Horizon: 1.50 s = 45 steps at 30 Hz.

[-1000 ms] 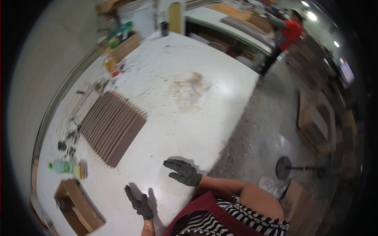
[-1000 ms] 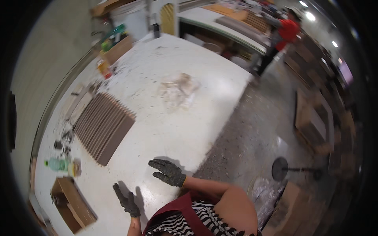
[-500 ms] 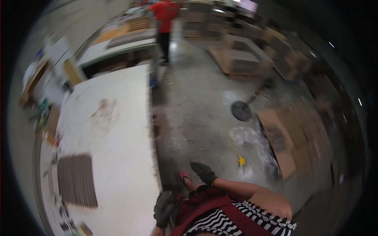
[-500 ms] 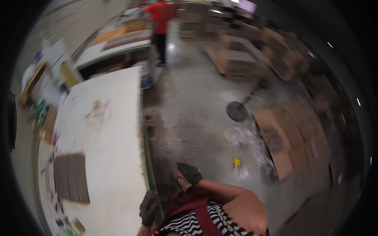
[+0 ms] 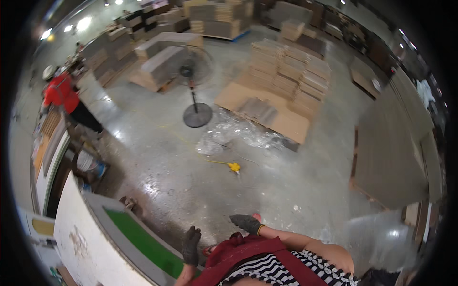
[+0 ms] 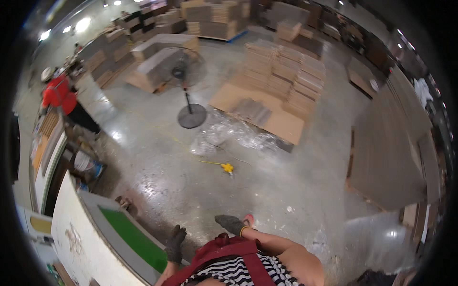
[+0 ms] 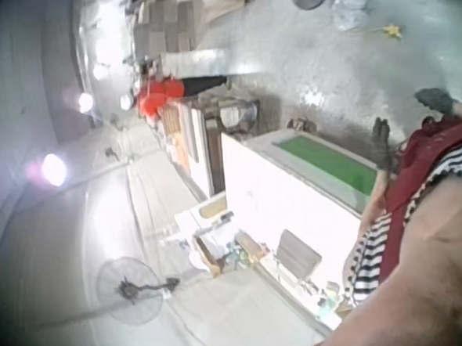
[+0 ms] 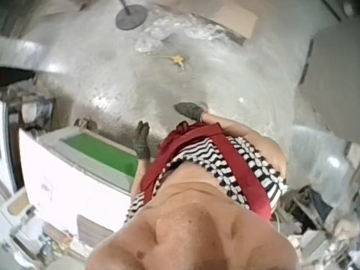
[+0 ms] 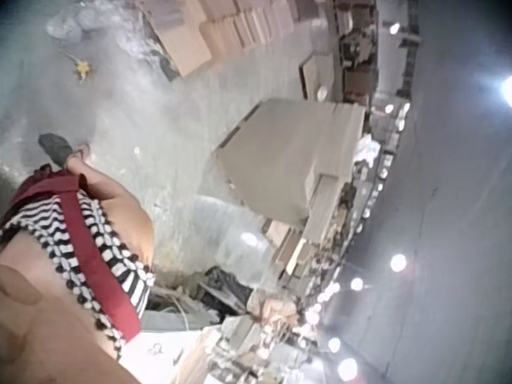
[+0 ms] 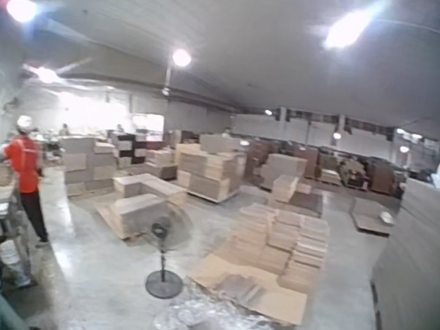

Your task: Cleaning and organizing thin wooden furniture slats on a workshop table using a scraper and sponge.

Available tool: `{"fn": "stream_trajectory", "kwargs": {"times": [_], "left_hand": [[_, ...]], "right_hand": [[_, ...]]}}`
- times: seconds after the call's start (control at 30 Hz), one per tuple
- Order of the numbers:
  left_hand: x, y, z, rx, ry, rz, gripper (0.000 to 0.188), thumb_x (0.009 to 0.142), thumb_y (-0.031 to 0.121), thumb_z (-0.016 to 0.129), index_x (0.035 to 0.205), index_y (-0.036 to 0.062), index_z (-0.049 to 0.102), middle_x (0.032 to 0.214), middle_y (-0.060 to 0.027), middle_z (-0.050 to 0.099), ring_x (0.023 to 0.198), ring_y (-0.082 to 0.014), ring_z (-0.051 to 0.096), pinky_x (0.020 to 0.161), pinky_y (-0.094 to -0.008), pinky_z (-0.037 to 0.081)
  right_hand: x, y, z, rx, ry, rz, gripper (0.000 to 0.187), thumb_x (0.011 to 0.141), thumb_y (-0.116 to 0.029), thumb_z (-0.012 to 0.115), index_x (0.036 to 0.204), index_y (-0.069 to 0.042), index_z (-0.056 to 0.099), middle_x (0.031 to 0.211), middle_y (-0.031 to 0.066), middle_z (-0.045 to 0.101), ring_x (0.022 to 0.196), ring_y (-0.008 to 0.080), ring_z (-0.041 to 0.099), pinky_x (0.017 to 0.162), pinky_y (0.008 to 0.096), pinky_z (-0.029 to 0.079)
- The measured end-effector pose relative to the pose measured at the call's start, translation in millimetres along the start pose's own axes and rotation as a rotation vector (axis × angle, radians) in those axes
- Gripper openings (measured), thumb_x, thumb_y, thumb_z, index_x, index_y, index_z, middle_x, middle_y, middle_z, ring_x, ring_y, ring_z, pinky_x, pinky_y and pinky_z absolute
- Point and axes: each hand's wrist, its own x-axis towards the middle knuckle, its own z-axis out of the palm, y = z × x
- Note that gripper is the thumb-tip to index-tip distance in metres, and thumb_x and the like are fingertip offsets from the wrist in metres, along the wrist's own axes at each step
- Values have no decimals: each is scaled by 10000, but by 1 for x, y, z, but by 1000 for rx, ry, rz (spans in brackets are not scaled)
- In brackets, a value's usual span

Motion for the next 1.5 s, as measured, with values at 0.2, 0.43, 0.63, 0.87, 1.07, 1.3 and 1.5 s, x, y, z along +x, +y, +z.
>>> {"fn": "stream_trajectory", "kwargs": {"times": [0.2, 0.43, 0.63, 0.87, 1.07, 1.3, 1.5], "left_hand": [[90, -33, 119, 28, -132, -377, 589, 839, 255, 672, 1358, 40, 496, 1102, -73, 638, 956, -208, 619, 857, -324, 485], [185, -91, 177, 629, -463, 147, 427, 856, 289, 662, 1245, 122, 607, 1060, -44, 664, 870, -177, 631, 719, -321, 501], [281, -151, 198, 989, -362, -132, 325, 863, 303, 623, 1128, 124, 681, 990, -22, 686, 734, -148, 585, 588, -307, 451], [377, -194, 268, 694, -388, 123, 204, 865, 304, 620, 977, 146, 686, 845, 2, 639, 642, -127, 550, 509, -287, 405], [373, -74, 511, 452, -283, -443, 245, 843, 328, 659, 969, 118, 649, 813, -17, 638, 652, -133, 585, 553, -276, 446], [398, -53, 693, 402, -398, -462, 312, 834, 369, 667, 1066, 161, 654, 957, -10, 684, 799, -159, 630, 698, -328, 484], [403, -76, 763, 448, -409, -474, 344, 825, 388, 682, 1087, 166, 652, 979, -22, 678, 782, -172, 618, 681, -337, 481]], "right_hand": [[-168, 99, -44, 341, 403, 568, 423, 880, -161, 484, 1280, -37, 548, 1297, 173, 573, 1205, 333, 539, 1054, 401, 400], [-259, 144, -73, 1447, 890, 1031, 326, 957, -249, 520, 1246, -115, 586, 1052, 16, 648, 797, 120, 601, 644, 257, 481], [-265, 140, -120, 1478, 921, 1299, 355, 958, -359, 516, 1168, -88, 607, 1032, 20, 661, 729, 148, 578, 609, 267, 458], [-314, 209, -155, 1451, 1046, 1522, 330, 938, -392, 527, 1055, -90, 588, 985, 69, 639, 754, 183, 603, 591, 326, 477], [-367, 254, -184, 1497, 1203, 1669, 376, 889, -418, 605, 1014, -64, 599, 939, 107, 652, 722, 216, 617, 598, 359, 511], [-417, 308, -192, 947, 903, 1622, 384, 873, -425, 568, 730, -76, 639, 652, 88, 629, 646, 222, 625, 542, 367, 464], [-504, 421, -217, 256, 255, 1307, 296, 863, -397, 622, 893, -103, 600, 768, 127, 661, 691, 305, 643, 638, 414, 522]]}}
